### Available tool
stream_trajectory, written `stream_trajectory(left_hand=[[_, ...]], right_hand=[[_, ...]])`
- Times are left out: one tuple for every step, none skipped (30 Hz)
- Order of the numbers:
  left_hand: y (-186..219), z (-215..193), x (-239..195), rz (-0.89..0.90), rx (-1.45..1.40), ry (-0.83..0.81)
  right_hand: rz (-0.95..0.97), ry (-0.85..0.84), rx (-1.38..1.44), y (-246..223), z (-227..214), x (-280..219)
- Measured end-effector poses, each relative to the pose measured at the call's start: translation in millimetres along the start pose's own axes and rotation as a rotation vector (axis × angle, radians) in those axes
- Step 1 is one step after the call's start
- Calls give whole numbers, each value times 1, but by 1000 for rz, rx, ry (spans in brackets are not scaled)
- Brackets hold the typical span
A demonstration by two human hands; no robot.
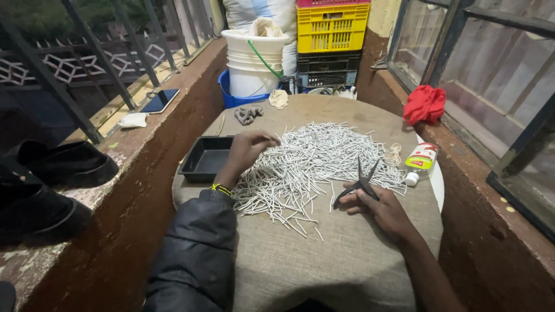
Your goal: The person sits on the floor at a low table and uses pliers to cut a large pile of white wire into smaller pieces. They repeatedly pick up wire strands, cut them, and drop the pieces back onto the table.
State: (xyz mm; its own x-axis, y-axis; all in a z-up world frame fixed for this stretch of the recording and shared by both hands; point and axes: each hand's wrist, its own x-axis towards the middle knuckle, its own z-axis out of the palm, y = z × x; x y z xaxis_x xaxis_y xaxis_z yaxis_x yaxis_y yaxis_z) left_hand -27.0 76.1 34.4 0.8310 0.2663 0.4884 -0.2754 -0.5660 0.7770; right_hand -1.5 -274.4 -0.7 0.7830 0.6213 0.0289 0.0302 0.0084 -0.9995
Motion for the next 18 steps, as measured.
stream_trajectory(left_hand=[[3, -3, -1, 1, -1, -2], [6, -6, -1, -29, -88, 46], [9, -8, -1, -60, -175, 94], [6, -8, -2, -57, -178, 93], [3, -7, -2, -35, -217, 98], [0, -7, -4, -16, -255, 105], [-2, -6, -4, -17, -258, 106], [-4, -6, -3, 24, -208, 111], [-5, -6, -1, 64, -159, 116], [6, -10, -7, 69, -160, 114], [18, -14, -12, 103, -115, 103], [29, -19, -19, 133, -69, 92], [22, -21, -14, 134, -70, 91], [15, -25, -8, 181, -16, 65], [8, -28, -2, 228, 37, 39], [13, -31, -3, 228, 39, 40], [18, -34, -4, 295, 234, 47], [23, -37, -5, 359, 429, 51]], right_hand=[[0, 3, 1, 0, 0, 0], [-5, -6, -7, 0, 0, 0], [-10, -15, -15, 0, 0, 0], [-11, -12, -18, 2, -2, 2], [-16, -17, -18, 5, -3, 4], [-19, -24, -18, 9, -4, 6], [-18, -23, -21, 7, -2, 2], [-12, -12, -1, 5, 0, 1], [-7, -1, 19, 2, 2, 0], [-11, 2, 18, 0, 2, 0], [-8, -5, -4, -3, 3, -1], [-2, -14, -26, -4, 4, -1], [-2, -12, -26, -3, 3, -1], [-3, -11, -21, -2, 3, -1], [-3, -11, -15, -1, 2, 0], [-3, -12, -14, 1, 2, 1], [3, -8, 12, 4, 1, 3], [12, -2, 39, 7, 0, 3]])
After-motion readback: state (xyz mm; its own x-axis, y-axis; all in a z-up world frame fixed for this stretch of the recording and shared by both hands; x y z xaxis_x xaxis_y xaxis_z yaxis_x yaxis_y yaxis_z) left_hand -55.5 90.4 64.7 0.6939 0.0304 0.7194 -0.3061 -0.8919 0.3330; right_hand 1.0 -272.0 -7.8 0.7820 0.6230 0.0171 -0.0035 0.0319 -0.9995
